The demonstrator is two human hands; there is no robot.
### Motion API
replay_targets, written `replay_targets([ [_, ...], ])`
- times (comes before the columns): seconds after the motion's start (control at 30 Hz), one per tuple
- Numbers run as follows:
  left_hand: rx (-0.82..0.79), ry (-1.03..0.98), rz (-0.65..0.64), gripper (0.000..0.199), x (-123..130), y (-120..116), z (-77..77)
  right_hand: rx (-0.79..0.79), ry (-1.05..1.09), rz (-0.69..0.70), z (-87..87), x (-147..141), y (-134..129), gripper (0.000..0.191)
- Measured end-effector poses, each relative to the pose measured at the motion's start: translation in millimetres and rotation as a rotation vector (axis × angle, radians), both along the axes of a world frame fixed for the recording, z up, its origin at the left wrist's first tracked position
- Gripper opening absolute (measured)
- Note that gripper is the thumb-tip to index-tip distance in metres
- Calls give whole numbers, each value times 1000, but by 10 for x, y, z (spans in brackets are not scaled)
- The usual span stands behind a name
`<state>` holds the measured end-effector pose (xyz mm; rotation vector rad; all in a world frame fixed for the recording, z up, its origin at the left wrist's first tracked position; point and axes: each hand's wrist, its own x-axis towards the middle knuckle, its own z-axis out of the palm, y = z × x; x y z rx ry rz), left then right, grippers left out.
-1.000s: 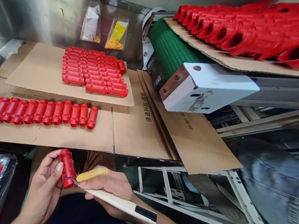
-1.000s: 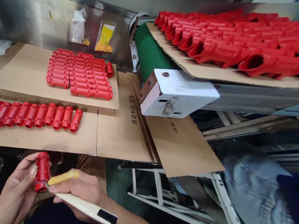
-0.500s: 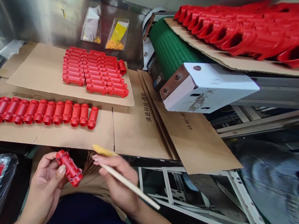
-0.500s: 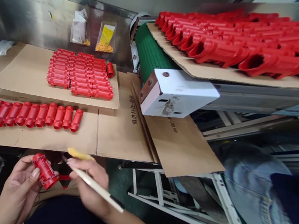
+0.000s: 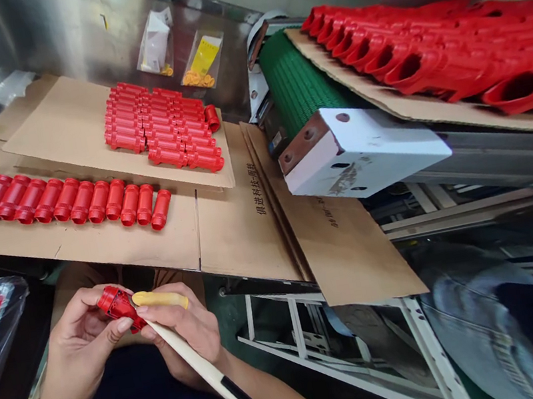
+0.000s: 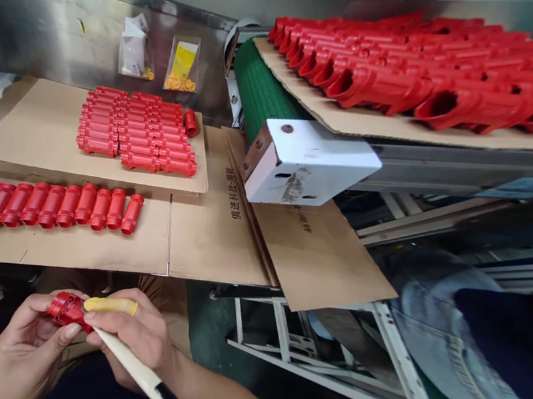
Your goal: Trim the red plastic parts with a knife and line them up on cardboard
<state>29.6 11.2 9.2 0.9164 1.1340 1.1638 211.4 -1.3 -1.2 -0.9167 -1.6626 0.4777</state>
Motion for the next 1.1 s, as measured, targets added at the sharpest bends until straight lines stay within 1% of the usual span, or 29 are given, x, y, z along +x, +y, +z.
replay_targets([
  [0.13,13,2,-13,18,10,-5,-11,15,-6,-7,8,-10,-12,23],
  [0.37,80,16,37,17,57,-26,7,19,13,-66,-13,-46,-66,26],
  [0.57,55,-6,27,18,46,-21,0,13,30,-9,22,-4,-40,19],
  [0.8,143,-7,-6,14,45,-9,-52,27,38,-5,16,-13,-20,19],
  [1.1,164,18,-3,14,41,-22,-43,5,34,2,18,10,-54,24],
])
